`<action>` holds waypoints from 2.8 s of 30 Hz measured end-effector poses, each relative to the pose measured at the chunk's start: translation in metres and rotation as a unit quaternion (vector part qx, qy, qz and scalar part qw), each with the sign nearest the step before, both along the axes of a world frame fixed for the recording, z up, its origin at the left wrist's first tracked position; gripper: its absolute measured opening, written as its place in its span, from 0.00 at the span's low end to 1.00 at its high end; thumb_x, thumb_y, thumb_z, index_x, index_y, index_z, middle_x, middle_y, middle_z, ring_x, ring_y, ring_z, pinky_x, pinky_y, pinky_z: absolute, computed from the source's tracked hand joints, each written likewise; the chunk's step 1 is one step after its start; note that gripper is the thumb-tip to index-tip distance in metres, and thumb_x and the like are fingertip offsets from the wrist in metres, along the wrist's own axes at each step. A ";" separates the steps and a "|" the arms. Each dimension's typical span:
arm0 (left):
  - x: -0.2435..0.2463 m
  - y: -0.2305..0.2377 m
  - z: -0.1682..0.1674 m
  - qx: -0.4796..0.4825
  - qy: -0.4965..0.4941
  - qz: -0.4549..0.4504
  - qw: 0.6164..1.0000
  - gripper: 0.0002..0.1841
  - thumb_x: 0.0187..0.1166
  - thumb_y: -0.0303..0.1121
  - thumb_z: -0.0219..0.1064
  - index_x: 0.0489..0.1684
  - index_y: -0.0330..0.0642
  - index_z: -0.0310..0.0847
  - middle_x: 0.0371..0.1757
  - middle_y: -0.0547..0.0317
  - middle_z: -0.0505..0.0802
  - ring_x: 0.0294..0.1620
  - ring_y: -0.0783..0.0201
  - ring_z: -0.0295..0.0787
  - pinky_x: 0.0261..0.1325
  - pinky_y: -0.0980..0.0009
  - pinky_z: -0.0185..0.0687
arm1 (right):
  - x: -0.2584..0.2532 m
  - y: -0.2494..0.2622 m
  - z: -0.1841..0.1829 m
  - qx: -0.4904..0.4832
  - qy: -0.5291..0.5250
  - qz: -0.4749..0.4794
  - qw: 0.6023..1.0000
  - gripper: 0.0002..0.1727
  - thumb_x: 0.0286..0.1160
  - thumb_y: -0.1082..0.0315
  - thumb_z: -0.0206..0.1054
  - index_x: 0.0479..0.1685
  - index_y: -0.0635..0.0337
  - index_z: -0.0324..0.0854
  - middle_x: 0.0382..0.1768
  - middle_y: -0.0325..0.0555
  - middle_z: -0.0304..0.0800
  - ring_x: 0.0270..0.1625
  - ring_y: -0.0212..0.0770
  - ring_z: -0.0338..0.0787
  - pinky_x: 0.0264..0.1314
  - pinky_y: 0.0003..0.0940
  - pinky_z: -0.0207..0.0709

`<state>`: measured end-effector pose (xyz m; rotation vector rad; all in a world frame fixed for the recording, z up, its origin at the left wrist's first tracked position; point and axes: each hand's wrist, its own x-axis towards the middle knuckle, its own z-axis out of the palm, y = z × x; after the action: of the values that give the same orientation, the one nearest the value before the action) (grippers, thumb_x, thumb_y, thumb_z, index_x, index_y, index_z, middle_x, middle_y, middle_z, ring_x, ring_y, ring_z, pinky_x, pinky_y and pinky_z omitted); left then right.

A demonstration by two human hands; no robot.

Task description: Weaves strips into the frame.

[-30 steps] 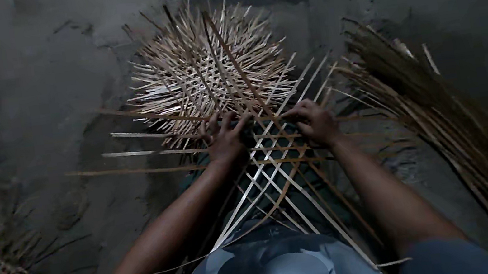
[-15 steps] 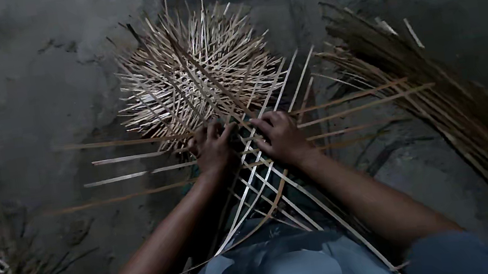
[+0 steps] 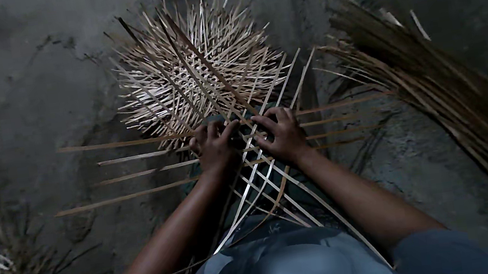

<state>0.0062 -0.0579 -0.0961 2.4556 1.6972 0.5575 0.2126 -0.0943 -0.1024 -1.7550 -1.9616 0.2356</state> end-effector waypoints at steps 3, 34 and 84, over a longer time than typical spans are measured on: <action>-0.001 0.000 -0.003 0.006 -0.009 -0.001 1.000 0.25 0.79 0.31 0.65 0.66 0.84 0.85 0.62 0.59 0.88 0.73 0.43 0.73 0.68 0.35 0.62 | 0.000 -0.001 -0.001 0.009 -0.002 0.000 1.000 0.26 0.73 0.45 0.71 0.72 0.36 0.85 0.65 0.48 0.82 0.73 0.54 0.77 0.74 0.53 0.73; 0.001 0.020 0.025 -0.024 -0.054 -0.070 0.996 0.13 0.79 0.36 0.69 0.57 0.64 0.94 0.68 0.49 0.86 0.71 0.39 0.76 0.66 0.33 0.68 | 0.016 0.034 0.047 -0.203 0.122 -0.043 0.970 0.23 0.84 0.64 0.66 0.77 0.54 0.78 0.53 0.49 0.94 0.59 0.49 0.91 0.70 0.53 0.80; 0.041 0.095 0.040 -0.470 -0.174 -0.061 0.863 0.22 0.93 0.45 0.53 0.71 0.39 0.80 0.55 0.44 0.90 0.51 0.55 0.86 0.58 0.51 0.81 | 0.030 0.067 0.037 -0.296 0.332 0.118 0.888 0.24 0.78 0.70 0.71 0.73 0.57 0.75 0.53 0.53 0.92 0.51 0.45 0.93 0.60 0.49 0.85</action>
<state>0.0472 0.0372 -0.0556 1.6091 1.2154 0.0794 0.2422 -0.0276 -0.0656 -1.4405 -1.6454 1.4447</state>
